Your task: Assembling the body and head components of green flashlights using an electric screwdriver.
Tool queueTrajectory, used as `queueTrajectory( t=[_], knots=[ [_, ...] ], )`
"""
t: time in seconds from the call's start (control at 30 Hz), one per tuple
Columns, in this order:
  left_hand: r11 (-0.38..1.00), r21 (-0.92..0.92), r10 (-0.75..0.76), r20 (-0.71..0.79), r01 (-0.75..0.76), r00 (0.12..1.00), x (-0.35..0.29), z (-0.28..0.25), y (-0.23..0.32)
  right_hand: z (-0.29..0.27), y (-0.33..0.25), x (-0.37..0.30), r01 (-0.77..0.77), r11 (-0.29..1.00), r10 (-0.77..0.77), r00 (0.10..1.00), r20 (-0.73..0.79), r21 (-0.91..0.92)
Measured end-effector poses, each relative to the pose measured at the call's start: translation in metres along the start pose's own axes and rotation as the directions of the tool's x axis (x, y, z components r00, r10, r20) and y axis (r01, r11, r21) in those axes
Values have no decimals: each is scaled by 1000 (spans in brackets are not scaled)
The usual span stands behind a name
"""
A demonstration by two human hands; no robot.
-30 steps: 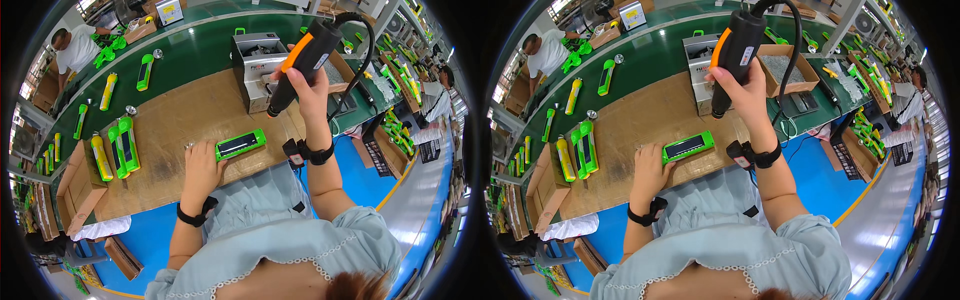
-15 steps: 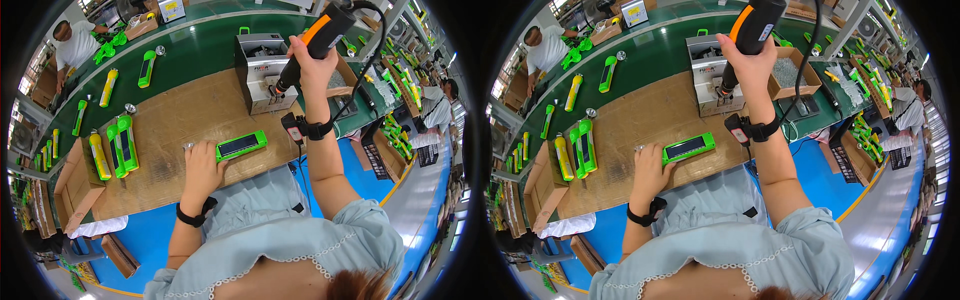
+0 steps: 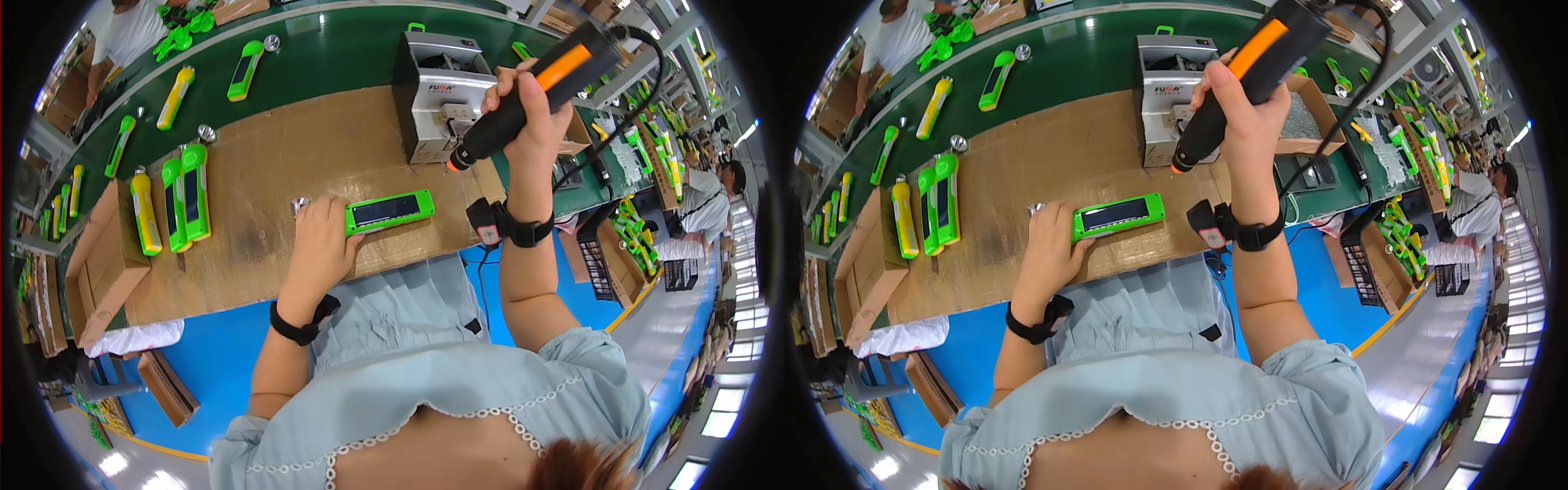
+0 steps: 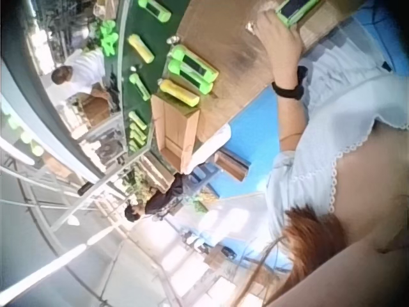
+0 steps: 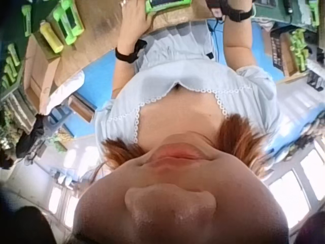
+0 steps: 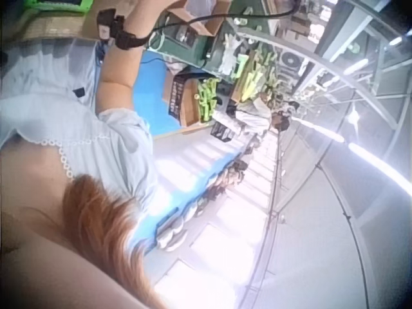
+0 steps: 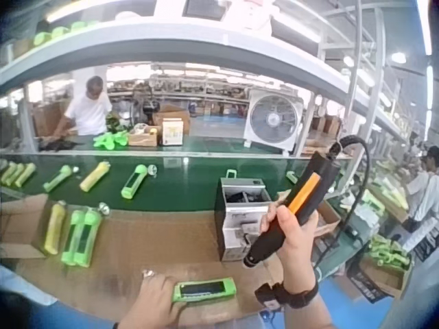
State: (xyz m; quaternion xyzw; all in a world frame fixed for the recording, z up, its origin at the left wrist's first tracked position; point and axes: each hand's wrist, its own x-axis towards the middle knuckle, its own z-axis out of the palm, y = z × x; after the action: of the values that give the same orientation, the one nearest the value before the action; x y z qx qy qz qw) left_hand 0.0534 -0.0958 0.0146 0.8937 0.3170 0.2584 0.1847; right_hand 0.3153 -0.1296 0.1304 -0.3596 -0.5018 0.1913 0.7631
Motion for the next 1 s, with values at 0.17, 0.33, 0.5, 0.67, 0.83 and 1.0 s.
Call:
queueTrajectory(
  t=[0.17, 0.33, 0.5, 0.67, 0.83, 1.0],
  knots=[
    [998, -14, 59, -40, -59, 997, 0, 2, -4, 41, -1, -34, -10, 971, -10, 997, 82, 238],
    [999, -12, 35, -42, -36, 999, -2, 4, -7, 73, 12, -53, -114, 915, 48, 983, 177, 388],
    [999, -27, 24, -64, -26, 998, -2, 7, -10, 88, 15, -60, -122, 911, 40, 977, 210, 393],
    [1000, -25, 7, -58, -8, 998, -3, 7, -10, 96, 23, -65, -132, 923, 52, 973, 223, 360],
    [999, -40, 12, -73, -15, 997, -3, 8, -10, 98, 30, -66, -112, 940, 46, 977, 206, 323],
    [1000, -3, 16, -43, -16, 999, -1, 9, -15, 98, 29, -65, -98, 942, 29, 976, 214, 320]
  ],
)
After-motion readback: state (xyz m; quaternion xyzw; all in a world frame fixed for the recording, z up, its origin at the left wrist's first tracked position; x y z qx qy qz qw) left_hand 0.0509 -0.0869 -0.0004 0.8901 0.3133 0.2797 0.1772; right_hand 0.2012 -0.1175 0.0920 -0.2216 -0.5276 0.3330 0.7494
